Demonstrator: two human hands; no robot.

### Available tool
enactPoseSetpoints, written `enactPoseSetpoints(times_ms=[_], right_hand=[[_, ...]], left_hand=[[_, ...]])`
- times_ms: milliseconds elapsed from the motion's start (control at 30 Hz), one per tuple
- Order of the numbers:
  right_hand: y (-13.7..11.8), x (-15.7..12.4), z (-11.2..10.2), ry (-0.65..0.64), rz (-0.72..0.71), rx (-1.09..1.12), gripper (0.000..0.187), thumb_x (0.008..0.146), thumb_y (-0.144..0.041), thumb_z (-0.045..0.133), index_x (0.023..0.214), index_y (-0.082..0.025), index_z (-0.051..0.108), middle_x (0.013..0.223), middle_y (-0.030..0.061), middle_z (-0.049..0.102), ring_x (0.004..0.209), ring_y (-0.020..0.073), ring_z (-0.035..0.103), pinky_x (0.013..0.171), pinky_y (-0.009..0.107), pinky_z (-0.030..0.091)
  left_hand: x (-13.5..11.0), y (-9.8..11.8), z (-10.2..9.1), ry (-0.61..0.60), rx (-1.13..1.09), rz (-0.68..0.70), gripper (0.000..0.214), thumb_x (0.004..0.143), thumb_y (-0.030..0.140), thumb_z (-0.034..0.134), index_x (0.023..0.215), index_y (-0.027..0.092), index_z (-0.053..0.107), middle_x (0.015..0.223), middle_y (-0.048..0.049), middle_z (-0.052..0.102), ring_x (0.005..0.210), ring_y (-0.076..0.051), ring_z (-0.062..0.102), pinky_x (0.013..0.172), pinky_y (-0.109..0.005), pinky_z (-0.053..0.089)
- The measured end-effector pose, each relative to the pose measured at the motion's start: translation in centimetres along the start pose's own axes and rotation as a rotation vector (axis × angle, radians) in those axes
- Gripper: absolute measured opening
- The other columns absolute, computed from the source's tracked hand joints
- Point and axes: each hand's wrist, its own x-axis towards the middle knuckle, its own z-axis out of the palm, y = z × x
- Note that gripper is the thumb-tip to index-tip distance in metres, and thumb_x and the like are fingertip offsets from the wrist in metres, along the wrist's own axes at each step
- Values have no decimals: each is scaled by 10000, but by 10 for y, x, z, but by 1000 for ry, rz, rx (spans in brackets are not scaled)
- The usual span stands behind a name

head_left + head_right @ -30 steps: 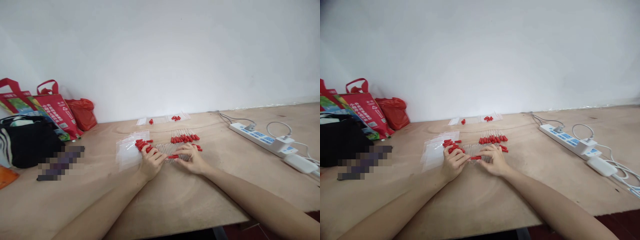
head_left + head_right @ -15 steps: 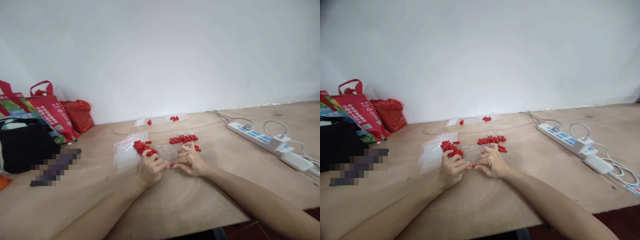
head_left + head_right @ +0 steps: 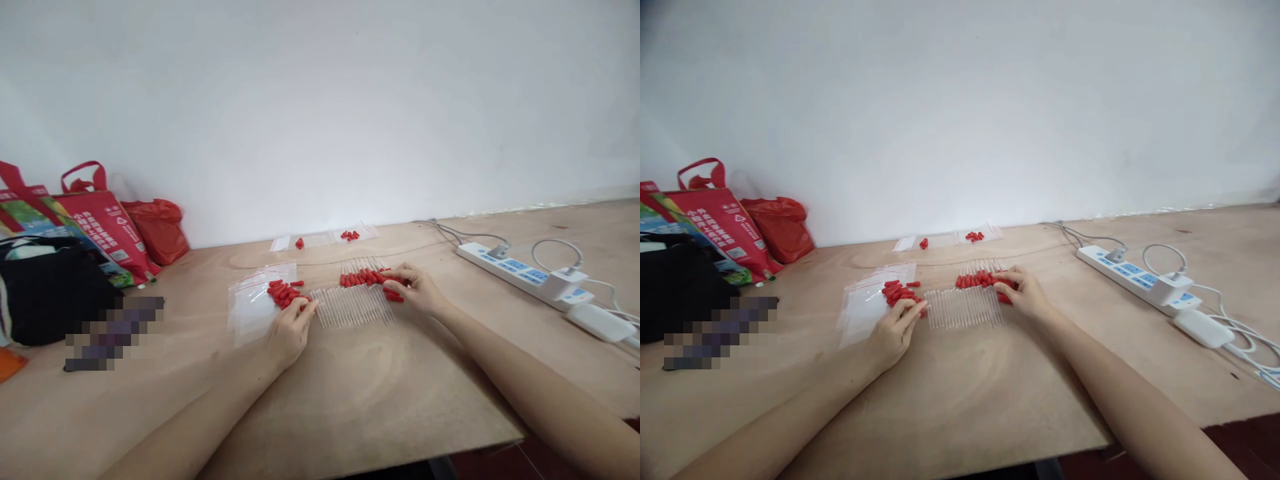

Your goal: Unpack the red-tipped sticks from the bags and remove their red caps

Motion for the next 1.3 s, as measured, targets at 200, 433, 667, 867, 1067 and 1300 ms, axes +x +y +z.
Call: enactPoseSetpoints(times_ms=[200, 433, 667, 867, 1067, 1300], right_hand=[[8, 2, 3, 99, 175, -142, 173, 688, -287, 523, 807, -163, 547, 727, 26, 611, 624, 125, 548, 571, 237, 417], [9, 5, 11, 9, 231, -239, 232, 721, -383, 487, 644, -182, 572, 602, 10, 607, 529, 124, 525, 518, 234, 370], [16, 8, 8, 165, 184, -402, 258, 746, -383, 471, 732, -179, 628, 737, 42, 627, 676, 161, 550, 609, 262, 369], [15, 13, 15, 144, 179, -634, 281, 747, -440, 506, 871, -241, 663, 813, 55, 628, 833, 231, 515, 705, 346, 307], [18, 15, 21, 92, 194, -717, 262, 805, -362, 451, 832, -233, 678, 835, 62, 628, 831, 211, 489, 702, 335, 260], [14, 15, 21, 49, 187, -744, 249, 772, -373, 485, 880, -246, 669, 853, 56, 625, 846, 212, 476, 695, 323, 245]], left_hand=[[7, -2, 10, 72, -46, 5, 472, 828, 65, 301, 1290, 156, 329, 900, -75, 458, 783, -130, 532, 714, -256, 482], [18, 1, 19, 139, 89, 130, 246, 827, 99, 368, 988, 165, 542, 750, -34, 562, 705, -141, 561, 691, -251, 494], [24, 7, 21, 6, -81, 242, 182, 830, 134, 386, 822, 141, 567, 753, -54, 592, 695, -140, 566, 648, -241, 494], [22, 9, 14, -76, -211, 176, 165, 793, 257, 486, 837, 125, 574, 826, -91, 568, 734, -156, 553, 664, -264, 496], [20, 10, 13, -75, -236, 113, 178, 771, 255, 498, 877, 130, 567, 878, -96, 545, 798, -176, 538, 713, -299, 491], [20, 10, 15, -46, -236, 55, 211, 777, 274, 509, 904, 115, 564, 903, -106, 526, 786, -173, 528, 715, -307, 481]])
